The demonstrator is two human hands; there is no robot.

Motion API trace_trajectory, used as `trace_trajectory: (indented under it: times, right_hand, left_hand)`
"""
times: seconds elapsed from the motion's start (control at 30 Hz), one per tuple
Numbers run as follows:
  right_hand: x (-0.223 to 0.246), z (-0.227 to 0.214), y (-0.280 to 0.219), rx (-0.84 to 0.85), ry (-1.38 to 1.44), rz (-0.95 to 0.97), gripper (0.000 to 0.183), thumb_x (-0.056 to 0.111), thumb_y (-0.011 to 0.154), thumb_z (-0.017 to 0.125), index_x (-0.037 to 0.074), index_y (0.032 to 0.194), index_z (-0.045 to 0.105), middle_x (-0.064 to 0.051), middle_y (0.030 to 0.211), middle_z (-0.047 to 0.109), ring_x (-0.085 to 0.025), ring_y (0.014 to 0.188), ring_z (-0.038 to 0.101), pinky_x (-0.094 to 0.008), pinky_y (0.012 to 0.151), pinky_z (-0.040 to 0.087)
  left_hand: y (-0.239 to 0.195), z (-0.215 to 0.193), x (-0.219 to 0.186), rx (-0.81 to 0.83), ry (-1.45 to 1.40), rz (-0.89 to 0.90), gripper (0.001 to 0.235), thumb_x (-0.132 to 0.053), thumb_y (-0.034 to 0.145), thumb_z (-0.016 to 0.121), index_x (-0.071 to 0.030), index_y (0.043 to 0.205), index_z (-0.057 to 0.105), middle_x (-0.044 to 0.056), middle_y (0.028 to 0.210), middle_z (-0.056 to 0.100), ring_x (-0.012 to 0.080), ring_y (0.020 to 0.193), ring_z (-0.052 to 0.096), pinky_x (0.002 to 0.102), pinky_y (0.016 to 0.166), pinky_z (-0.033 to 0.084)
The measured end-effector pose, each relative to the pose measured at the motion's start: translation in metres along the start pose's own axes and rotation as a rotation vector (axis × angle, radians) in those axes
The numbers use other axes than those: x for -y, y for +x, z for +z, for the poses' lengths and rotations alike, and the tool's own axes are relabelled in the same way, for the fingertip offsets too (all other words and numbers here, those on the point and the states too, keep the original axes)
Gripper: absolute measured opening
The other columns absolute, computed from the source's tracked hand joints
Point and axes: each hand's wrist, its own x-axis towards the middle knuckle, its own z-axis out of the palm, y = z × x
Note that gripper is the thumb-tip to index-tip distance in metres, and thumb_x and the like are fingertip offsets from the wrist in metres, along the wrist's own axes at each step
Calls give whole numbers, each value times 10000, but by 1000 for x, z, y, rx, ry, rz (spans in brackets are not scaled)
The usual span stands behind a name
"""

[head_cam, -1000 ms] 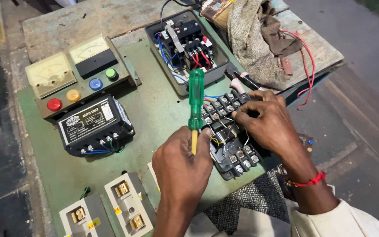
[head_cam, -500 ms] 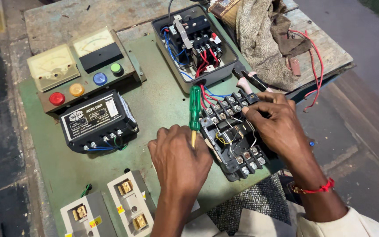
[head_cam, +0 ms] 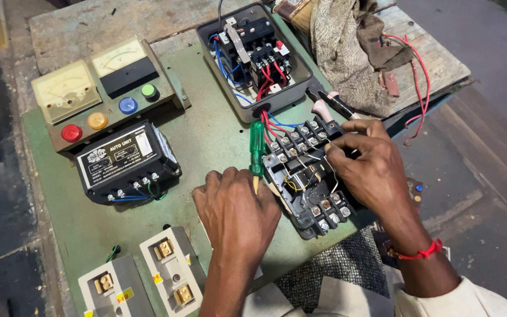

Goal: The person wires an electrical panel using pliers and a screwdriver, connecting red and blue wires to terminals and tightening screws.

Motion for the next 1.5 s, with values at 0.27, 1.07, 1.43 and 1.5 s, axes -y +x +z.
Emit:
trace_trajectory:
  times: [0.27, 1.07, 1.43, 1.5]
  right_hand:
    - [0, -1, -4, -16, 88, -12, 191, 156, 840, 759, 57, 998, 804, -186, 1247, 671, -285, 1123, 644, -396, 825, 554]
    - [-9, 0, 4, 99, 32, -93, 185, 218, 797, 798, 106, 944, 805, -149, 1404, 597, -329, 1301, 504, -439, 1095, 397]
    - [1, 1, 3, 51, -24, -129, 199, 213, 836, 812, 79, 980, 783, -169, 1309, 621, -340, 1225, 549, -443, 1018, 448]
    - [1, 0, 3, 53, -47, -167, 182, 197, 840, 809, 66, 961, 774, -181, 1307, 621, -340, 1238, 552, -449, 1033, 451]
  left_hand:
    - [2, 2, -1, -11, 87, 29, 279, -218, 753, 685, 20, 880, 755, 181, 923, 709, 354, 982, 593, 512, 864, 365]
    - [2, 7, 2, -10, 91, 50, 252, -223, 757, 670, -3, 848, 752, 170, 929, 708, 352, 997, 588, 513, 856, 360]
    - [3, 7, 0, 1, 107, 51, 265, -235, 767, 662, -6, 863, 753, 171, 930, 709, 361, 991, 593, 522, 843, 364]
    - [3, 7, 0, 0, 113, 51, 267, -236, 765, 660, -7, 865, 753, 170, 934, 710, 362, 990, 593, 524, 844, 366]
